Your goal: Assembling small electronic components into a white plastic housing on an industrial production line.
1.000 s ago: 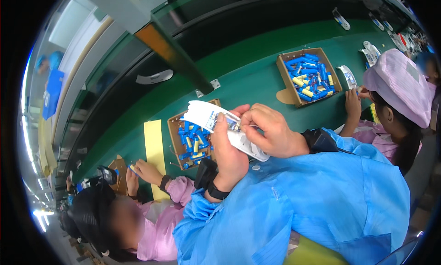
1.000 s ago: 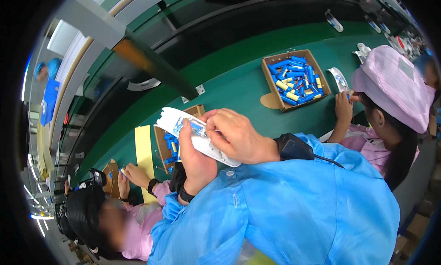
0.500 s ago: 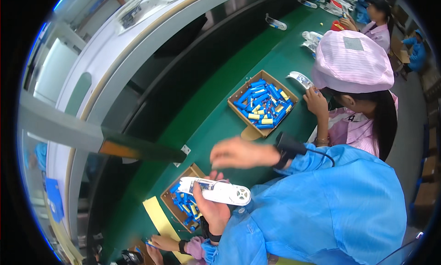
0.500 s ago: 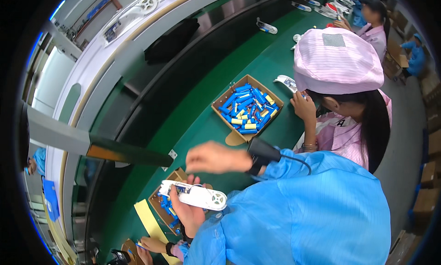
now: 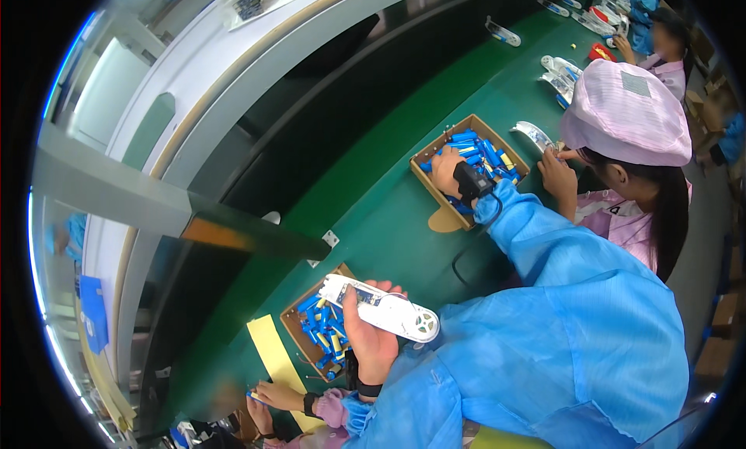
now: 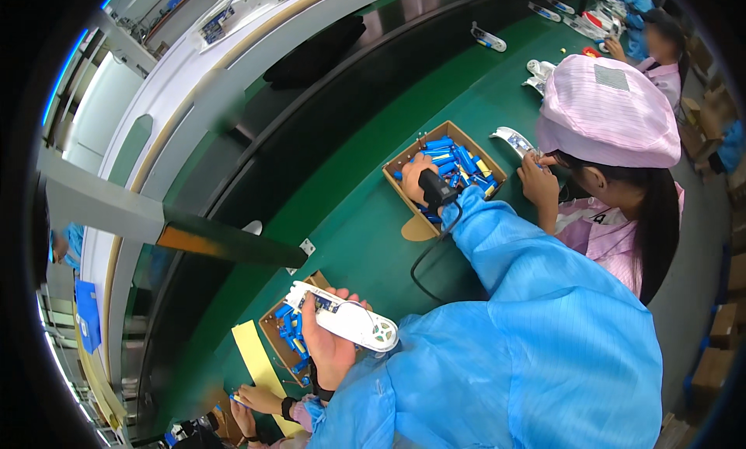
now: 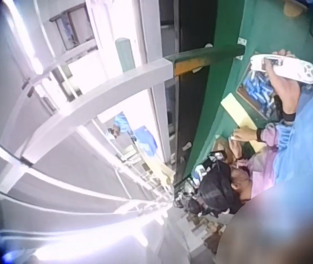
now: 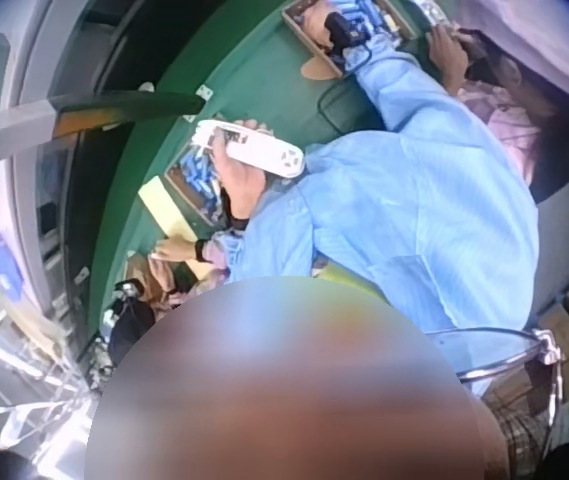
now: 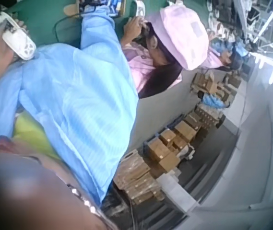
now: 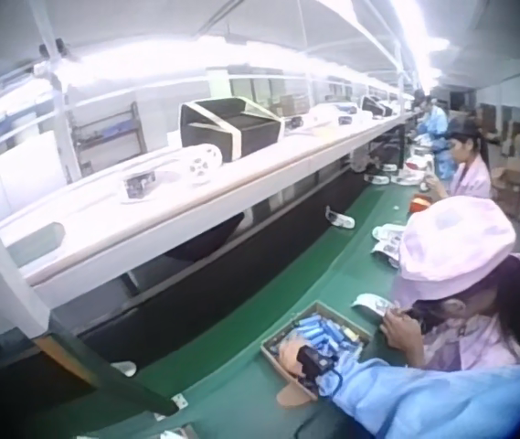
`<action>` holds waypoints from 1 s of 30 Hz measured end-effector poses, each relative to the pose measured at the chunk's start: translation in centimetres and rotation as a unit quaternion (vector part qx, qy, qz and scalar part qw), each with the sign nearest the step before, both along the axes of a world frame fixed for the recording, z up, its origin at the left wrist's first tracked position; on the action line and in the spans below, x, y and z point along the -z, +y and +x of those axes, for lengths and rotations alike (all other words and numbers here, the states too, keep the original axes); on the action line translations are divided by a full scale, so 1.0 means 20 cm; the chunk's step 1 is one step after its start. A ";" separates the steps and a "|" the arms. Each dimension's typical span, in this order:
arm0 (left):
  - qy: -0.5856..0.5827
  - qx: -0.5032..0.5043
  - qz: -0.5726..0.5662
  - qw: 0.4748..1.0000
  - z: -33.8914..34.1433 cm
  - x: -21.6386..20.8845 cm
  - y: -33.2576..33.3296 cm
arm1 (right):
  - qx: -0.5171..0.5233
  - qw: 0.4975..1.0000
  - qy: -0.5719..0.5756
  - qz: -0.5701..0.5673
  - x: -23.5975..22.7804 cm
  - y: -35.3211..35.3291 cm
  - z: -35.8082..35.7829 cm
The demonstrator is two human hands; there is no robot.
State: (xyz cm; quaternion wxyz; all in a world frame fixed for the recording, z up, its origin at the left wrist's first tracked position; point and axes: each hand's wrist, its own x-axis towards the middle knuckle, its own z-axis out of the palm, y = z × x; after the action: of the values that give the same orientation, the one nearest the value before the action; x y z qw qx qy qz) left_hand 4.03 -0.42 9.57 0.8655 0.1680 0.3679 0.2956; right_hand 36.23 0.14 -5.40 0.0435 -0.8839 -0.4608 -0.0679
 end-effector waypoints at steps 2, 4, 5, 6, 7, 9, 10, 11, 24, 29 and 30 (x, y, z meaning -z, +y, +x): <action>0.007 0.004 -0.002 1.000 0.00 -0.02 -0.01 | 0.030 0.996 0.040 -0.071 -0.02 0.02 0.05; -0.013 -0.015 0.003 1.000 -0.05 0.01 0.00 | 0.096 0.994 0.039 0.018 -0.20 -0.02 -0.03; 0.006 -0.010 0.046 0.999 -0.07 0.03 0.01 | -0.003 0.994 0.053 0.099 -0.30 -0.10 -0.06; 0.029 -0.001 0.088 0.996 -0.09 0.04 0.00 | -0.097 0.977 0.070 0.177 -0.40 -0.18 -0.10; 0.043 -0.003 0.111 0.993 -0.07 0.02 -0.01 | -0.168 0.956 0.142 0.193 -0.50 -0.22 -0.15; 0.056 -0.018 0.166 0.984 0.02 -0.02 -0.03 | -0.274 0.908 0.286 0.139 -0.77 -0.29 -0.29; 0.069 -0.013 0.209 0.975 0.07 -0.03 -0.03 | -0.336 0.896 0.257 0.131 -0.82 -0.31 -0.36; 0.067 0.013 0.224 0.972 0.10 -0.08 -0.04 | -0.385 0.877 0.256 0.128 -0.88 -0.33 -0.40; 0.060 0.030 0.202 0.977 -0.03 -0.15 -0.09 | -0.359 0.765 0.441 0.301 -1.06 -0.35 -0.58; 0.030 -0.043 0.219 0.974 0.00 -0.20 -0.11 | -0.161 0.466 0.693 0.526 -0.93 -0.33 -0.62; 0.031 -0.070 0.217 0.973 0.00 -0.20 -0.10 | -0.163 0.463 0.691 0.531 -0.91 -0.34 -0.62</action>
State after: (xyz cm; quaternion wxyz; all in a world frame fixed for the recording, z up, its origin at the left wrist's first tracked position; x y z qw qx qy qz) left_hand 4.13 -2.52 13.52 0.7735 0.3345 0.3328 0.4232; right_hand 23.74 -6.66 12.85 0.8186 -0.3578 -0.2918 0.3417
